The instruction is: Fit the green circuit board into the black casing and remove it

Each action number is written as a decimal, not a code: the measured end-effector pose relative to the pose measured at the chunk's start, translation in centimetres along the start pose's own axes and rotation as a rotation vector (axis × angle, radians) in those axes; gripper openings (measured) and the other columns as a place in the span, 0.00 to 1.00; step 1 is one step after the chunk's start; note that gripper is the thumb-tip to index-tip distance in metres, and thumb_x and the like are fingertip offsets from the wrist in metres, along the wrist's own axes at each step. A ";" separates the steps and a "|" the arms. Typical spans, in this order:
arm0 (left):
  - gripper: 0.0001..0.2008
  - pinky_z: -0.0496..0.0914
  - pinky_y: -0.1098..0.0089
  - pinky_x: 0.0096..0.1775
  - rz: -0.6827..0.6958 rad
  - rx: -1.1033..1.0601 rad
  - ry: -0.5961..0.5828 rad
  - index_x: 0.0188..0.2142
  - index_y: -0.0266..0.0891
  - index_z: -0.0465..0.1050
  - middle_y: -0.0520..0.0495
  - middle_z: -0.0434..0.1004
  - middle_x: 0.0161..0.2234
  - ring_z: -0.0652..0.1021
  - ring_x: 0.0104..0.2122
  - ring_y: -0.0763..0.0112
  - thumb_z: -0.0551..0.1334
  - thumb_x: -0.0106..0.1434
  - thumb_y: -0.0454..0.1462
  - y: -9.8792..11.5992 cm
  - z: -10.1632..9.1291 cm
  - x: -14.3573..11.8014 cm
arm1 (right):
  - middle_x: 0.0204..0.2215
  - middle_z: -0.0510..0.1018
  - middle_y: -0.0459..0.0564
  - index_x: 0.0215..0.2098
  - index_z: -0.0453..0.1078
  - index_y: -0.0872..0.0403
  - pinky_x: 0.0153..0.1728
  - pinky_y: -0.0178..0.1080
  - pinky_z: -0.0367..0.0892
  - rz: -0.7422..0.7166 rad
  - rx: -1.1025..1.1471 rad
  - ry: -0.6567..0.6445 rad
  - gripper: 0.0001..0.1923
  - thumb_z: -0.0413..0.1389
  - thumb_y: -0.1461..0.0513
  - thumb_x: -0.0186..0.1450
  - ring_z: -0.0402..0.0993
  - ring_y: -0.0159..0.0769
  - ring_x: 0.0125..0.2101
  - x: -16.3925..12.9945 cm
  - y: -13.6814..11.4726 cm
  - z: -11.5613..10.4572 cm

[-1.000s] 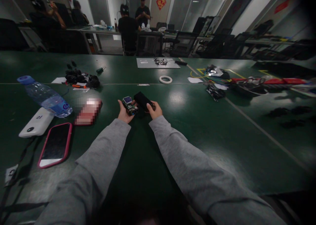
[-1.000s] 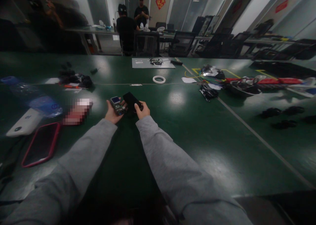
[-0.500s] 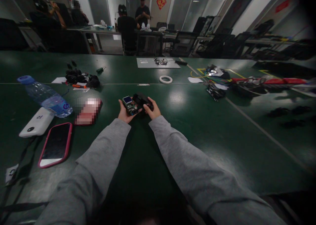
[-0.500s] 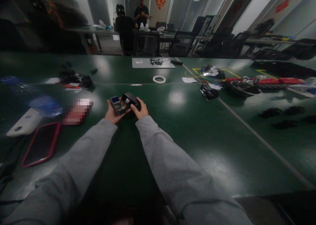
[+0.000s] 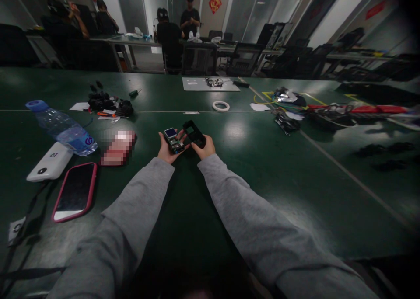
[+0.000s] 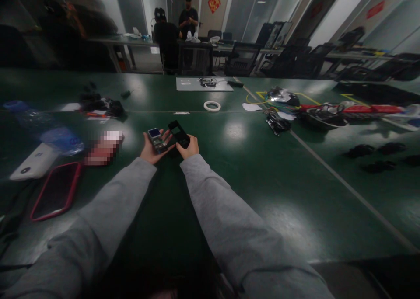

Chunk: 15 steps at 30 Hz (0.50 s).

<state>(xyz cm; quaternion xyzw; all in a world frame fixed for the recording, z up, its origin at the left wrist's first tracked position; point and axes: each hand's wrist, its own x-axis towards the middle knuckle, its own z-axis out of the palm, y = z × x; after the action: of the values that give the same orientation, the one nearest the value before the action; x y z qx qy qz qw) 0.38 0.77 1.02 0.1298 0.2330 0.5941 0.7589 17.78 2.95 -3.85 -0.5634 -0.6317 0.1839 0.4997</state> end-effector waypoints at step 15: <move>0.32 0.58 0.42 0.60 -0.018 -0.089 -0.009 0.55 0.45 0.67 0.42 0.69 0.59 0.68 0.60 0.56 0.48 0.63 0.61 0.1 -0.5 0.1 | 0.37 0.68 0.51 0.42 0.66 0.58 0.45 0.46 0.68 0.276 -0.350 0.578 0.28 0.62 0.46 0.53 0.69 0.39 0.38 3.3 13.7 -19.9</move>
<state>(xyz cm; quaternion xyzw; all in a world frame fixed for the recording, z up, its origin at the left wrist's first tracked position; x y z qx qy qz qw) 0.05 0.86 0.68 0.0966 0.2042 0.5965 0.7702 42.11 3.42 -4.76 -0.7491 -0.4043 -0.0279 0.5241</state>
